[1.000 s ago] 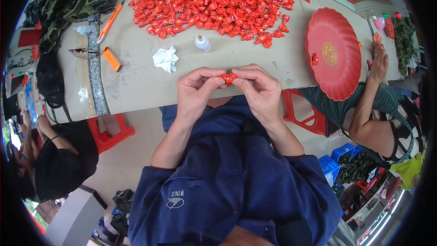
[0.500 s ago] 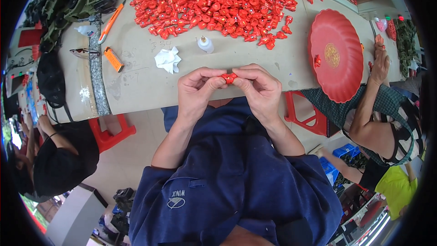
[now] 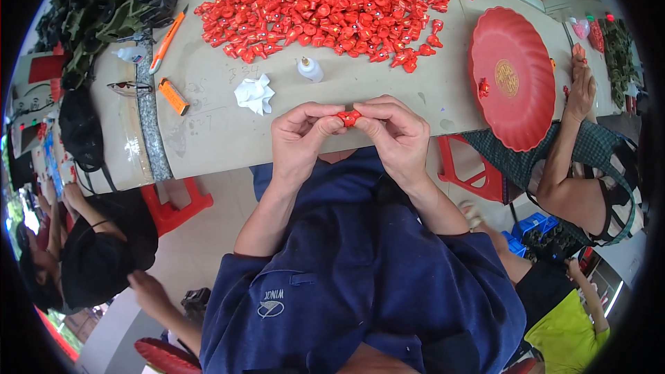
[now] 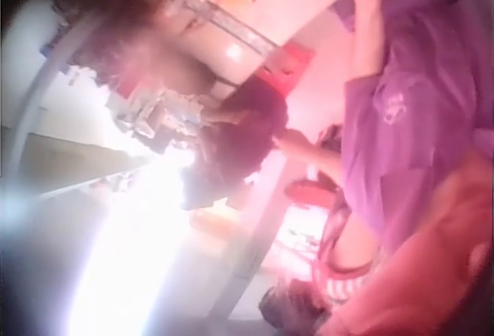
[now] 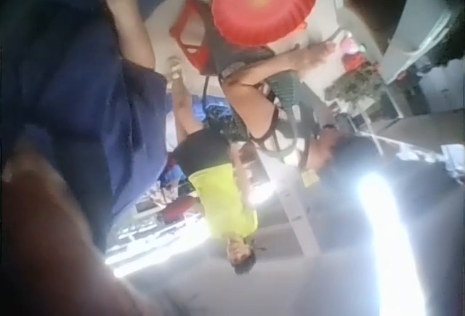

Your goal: The person applies glue from a bottle onto small plastic parts and presses them together by hand.

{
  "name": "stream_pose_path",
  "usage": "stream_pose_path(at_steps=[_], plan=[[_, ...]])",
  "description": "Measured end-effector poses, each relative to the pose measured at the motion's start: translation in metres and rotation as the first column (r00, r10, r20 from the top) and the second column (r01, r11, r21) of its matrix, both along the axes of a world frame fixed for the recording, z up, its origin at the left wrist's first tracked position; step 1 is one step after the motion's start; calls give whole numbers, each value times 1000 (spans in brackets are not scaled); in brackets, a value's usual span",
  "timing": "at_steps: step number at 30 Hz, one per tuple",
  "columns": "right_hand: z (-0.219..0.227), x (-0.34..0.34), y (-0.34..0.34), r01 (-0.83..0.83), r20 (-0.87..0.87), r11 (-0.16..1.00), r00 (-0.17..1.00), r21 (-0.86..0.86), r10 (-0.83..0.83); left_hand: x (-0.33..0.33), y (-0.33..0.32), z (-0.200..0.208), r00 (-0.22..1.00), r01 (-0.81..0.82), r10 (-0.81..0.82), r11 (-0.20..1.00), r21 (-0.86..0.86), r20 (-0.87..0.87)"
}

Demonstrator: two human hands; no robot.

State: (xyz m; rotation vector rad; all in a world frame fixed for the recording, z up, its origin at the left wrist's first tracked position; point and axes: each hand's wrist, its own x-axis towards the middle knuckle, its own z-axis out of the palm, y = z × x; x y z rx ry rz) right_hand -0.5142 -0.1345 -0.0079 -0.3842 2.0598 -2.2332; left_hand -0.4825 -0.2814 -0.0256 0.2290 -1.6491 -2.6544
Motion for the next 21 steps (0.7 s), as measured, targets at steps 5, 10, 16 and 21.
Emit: stream_pose_path(at_steps=[5, 10, 16, 21], plan=[[1, 3, 2, 5, -1, 1000, 1000, 2, -5, 1, 1, 3, 1000, 4, -4, 1000, -3, 1], [-1, 4, 2, 7, 8, 1000, 1000, -23, -7, 1, 1, 1, 1000, 18, -18, 1000, 4, -7], [0, 4, 3, 9, 16, 1000, 1000, -7, -8, 1, 2, 1, 1000, 24, -24, 1000, 4, 0], [-1, 4, 5, -2, 8, 1000, 1000, 1, 2, 1, 2, 3, 1000, 31, -31, 999, -13, 0]])
